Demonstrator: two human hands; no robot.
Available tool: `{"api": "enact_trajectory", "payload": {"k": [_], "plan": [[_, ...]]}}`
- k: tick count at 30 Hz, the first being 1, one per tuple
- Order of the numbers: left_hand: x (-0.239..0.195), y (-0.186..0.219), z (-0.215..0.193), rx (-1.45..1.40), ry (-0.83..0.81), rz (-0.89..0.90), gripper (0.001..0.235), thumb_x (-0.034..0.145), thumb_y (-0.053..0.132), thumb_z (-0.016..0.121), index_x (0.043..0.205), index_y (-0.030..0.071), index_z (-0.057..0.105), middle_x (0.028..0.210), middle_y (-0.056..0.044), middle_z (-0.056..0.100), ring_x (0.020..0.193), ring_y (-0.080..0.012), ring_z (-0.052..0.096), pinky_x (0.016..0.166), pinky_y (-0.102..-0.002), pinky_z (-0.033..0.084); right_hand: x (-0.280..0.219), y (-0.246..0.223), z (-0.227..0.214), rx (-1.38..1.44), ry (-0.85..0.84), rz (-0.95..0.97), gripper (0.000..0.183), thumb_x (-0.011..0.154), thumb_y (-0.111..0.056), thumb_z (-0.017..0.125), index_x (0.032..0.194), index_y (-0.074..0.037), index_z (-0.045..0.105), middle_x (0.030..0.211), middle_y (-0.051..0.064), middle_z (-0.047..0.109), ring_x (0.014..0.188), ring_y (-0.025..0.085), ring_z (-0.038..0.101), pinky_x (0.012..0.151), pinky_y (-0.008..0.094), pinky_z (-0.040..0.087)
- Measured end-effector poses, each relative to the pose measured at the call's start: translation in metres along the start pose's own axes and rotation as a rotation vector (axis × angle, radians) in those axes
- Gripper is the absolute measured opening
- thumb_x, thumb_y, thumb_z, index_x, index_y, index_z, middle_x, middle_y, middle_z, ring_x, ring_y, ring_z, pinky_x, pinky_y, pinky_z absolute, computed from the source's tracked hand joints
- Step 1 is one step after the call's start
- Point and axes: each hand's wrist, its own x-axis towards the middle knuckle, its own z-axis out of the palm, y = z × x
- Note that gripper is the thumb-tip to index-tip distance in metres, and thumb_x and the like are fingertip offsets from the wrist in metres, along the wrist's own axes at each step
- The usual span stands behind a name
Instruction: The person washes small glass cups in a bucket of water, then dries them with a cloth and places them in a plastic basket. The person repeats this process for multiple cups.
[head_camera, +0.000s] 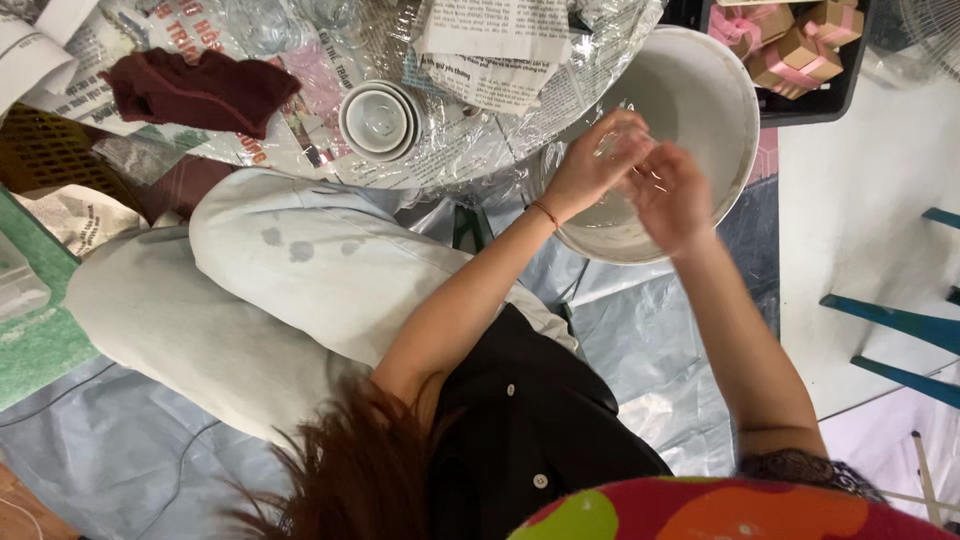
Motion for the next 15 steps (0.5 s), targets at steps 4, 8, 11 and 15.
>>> {"api": "enact_trajectory", "payload": {"k": [4, 8, 11, 15], "plan": [[-0.002, 0.009, 0.002, -0.126, 0.004, -0.038, 0.034, 0.1, 0.037, 0.068, 0.12, 0.01, 0.063, 0.111, -0.002, 0.067, 0.112, -0.0132, 0.064, 0.102, -0.03, 0.05, -0.004, -0.01, 0.011, -0.381, -0.168, -0.183, 0.045, 0.111, -0.041, 0.04, 0.131, -0.006, 0.059, 0.135, 0.009, 0.064, 0.124, 0.023, 0.061, 0.108, 0.039, 0.05], [0.006, 0.012, -0.012, -0.288, -0.133, -0.251, 0.031, 0.1, 0.035, 0.068, 0.117, 0.008, 0.065, 0.102, -0.001, 0.063, 0.09, -0.0109, 0.054, 0.076, -0.029, 0.042, -0.022, -0.006, 0.023, -1.409, -0.289, -0.596, 0.038, 0.103, -0.039, 0.054, 0.126, -0.01, 0.061, 0.131, 0.01, 0.062, 0.135, 0.029, 0.053, 0.119, 0.043, 0.045], [0.012, 0.011, -0.014, -0.207, -0.224, -0.198, 0.028, 0.106, 0.035, 0.069, 0.116, 0.009, 0.069, 0.101, -0.001, 0.067, 0.086, -0.006, 0.059, 0.072, -0.025, 0.047, -0.031, -0.005, 0.02, -2.064, -0.273, -0.894, 0.042, 0.099, -0.035, 0.068, 0.132, -0.009, 0.06, 0.138, 0.018, 0.06, 0.143, 0.034, 0.047, 0.118, 0.043, 0.043], [0.023, 0.012, -0.016, -0.134, -0.265, -0.427, 0.029, 0.096, 0.037, 0.069, 0.11, 0.011, 0.066, 0.08, -0.005, 0.064, 0.051, -0.0101, 0.048, 0.038, -0.023, 0.036, -0.029, -0.006, 0.009, -2.443, -0.184, -1.039, 0.063, 0.092, -0.032, 0.071, 0.146, -0.005, 0.056, 0.15, 0.013, 0.058, 0.146, 0.028, 0.047, 0.117, 0.04, 0.043]]}}
